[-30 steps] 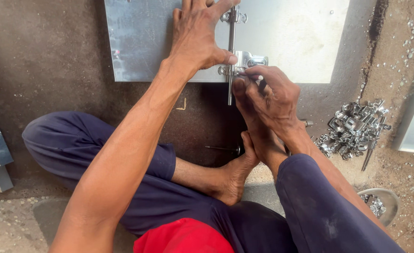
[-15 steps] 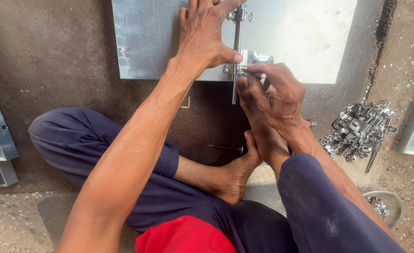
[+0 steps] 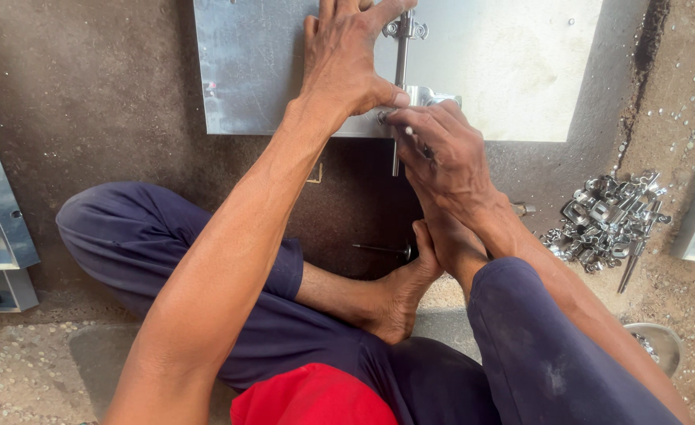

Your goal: The person fits a sliding latch onto a metal panel, using a hammer to drive a pin through the hinge components while holding the pieces in place.

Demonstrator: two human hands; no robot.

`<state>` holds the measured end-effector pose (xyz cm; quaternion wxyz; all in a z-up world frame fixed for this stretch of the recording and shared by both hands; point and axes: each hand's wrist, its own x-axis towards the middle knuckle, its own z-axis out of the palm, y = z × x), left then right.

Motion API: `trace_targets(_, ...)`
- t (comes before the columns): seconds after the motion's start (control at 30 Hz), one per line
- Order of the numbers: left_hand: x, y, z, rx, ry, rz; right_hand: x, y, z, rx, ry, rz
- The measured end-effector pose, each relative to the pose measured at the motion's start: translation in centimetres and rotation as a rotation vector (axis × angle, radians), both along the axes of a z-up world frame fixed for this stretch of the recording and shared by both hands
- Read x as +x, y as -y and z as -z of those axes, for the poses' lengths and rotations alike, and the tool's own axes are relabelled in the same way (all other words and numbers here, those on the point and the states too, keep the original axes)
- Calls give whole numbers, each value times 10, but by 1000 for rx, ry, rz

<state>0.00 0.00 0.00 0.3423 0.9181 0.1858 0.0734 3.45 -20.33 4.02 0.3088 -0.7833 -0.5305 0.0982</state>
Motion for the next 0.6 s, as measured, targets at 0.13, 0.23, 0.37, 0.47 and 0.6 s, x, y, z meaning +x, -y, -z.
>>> trace_targets(0.13,1,-1,-4,6,-18,-23,15,-11,0,159,-31,45)
trace_targets(0.23,1,-1,-6,9,-41,-22,40,-27,11,286,-108,233)
trace_targets(0.37,6,1,-7,5,-76,-5,72,-37,36,299,-44,220)
trace_targets(0.47,6,-2,-7,10,-101,-14,80,-40,47,290,-53,189)
trace_targets(0.6,6,0,-6,11,-105,-18,74,-36,43,274,3,140)
